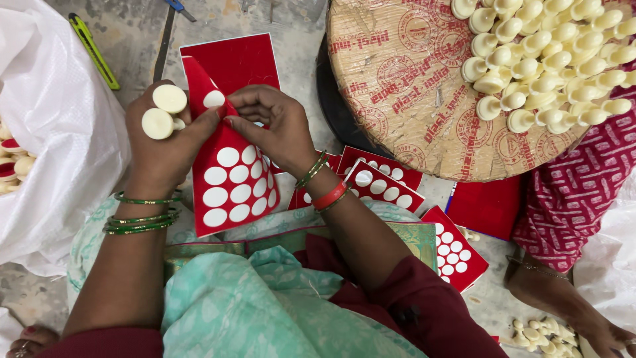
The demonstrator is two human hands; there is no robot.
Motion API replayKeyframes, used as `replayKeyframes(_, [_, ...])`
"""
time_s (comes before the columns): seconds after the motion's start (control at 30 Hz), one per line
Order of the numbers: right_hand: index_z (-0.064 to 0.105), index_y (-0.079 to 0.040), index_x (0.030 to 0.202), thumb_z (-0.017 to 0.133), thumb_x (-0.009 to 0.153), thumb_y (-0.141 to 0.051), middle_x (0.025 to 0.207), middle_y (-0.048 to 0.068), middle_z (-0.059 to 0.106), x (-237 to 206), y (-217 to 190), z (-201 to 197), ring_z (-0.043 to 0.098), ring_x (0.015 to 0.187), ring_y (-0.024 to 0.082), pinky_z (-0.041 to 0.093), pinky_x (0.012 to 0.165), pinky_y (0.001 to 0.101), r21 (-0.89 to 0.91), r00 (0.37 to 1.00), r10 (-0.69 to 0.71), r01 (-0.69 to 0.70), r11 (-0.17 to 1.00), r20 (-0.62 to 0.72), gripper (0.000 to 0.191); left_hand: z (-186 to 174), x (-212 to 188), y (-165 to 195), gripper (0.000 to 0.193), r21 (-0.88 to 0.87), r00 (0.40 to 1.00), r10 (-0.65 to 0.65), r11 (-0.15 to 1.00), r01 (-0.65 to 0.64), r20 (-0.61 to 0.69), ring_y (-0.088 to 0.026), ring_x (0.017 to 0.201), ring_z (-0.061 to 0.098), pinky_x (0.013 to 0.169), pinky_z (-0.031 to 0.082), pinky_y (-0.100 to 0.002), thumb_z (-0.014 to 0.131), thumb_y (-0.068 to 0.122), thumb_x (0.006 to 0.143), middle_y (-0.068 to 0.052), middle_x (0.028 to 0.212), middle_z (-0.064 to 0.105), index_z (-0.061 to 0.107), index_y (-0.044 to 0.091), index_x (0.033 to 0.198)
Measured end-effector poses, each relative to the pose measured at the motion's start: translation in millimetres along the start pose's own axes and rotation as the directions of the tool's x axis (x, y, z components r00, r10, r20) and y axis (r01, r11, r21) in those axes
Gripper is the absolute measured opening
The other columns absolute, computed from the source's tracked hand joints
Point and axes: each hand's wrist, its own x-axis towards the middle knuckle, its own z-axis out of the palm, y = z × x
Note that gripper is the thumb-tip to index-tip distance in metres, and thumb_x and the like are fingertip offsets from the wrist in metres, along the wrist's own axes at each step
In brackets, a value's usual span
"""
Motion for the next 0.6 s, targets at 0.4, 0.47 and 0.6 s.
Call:
replayKeyframes(0.4, [0.070, 0.006, 0.111, 0.066, 0.102, -0.001, 0.105, 0.009, 0.074, -1, 3, -11, 0.069, 0.093, 0.010, 0.059, 0.082, 0.0258, 0.164, 0.993, 0.115, -0.114, 0.980, 0.008, 0.012, 0, 0, 5, 0.028, 0.070, 0.998, 0.010, 0.997, -0.015, 0.066, -0.005, 0.070, 0.052, 0.063, 0.044, -0.025, 0.084, 0.010, 0.092, 0.004, 0.077, 0.055, 0.057, 0.007, 0.088])
replayKeyframes(0.47, [0.071, 0.007, 0.110, 0.067, 0.102, -0.001, 0.103, 0.008, 0.073, 0, 4, -17, 0.067, 0.091, 0.009, 0.056, 0.080, 0.0248, 0.153, 0.991, 0.134, -0.135, 0.979, 0.021, 0.011, 0, 0, 6, 0.027, 0.109, 0.995, 0.027, 0.993, -0.038, 0.098, -0.006, 0.069, 0.053, 0.063, 0.044, -0.025, 0.083, 0.010, 0.091, 0.003, 0.075, 0.055, 0.057, 0.007, 0.086])
replayKeyframes(0.6, [0.070, 0.008, 0.101, 0.069, 0.093, 0.003, 0.105, 0.008, 0.075, 5, 1, -19, 0.070, 0.091, 0.010, 0.059, 0.085, 0.0249, 0.199, 0.986, 0.147, -0.128, 0.972, -0.081, 0.010, 4, -1, 8, 0.028, 0.217, 0.994, 0.082, 0.972, -0.095, 0.069, -0.009, 0.066, 0.054, 0.062, 0.045, -0.028, 0.083, 0.011, 0.093, 0.000, 0.072, 0.057, 0.057, 0.005, 0.086])
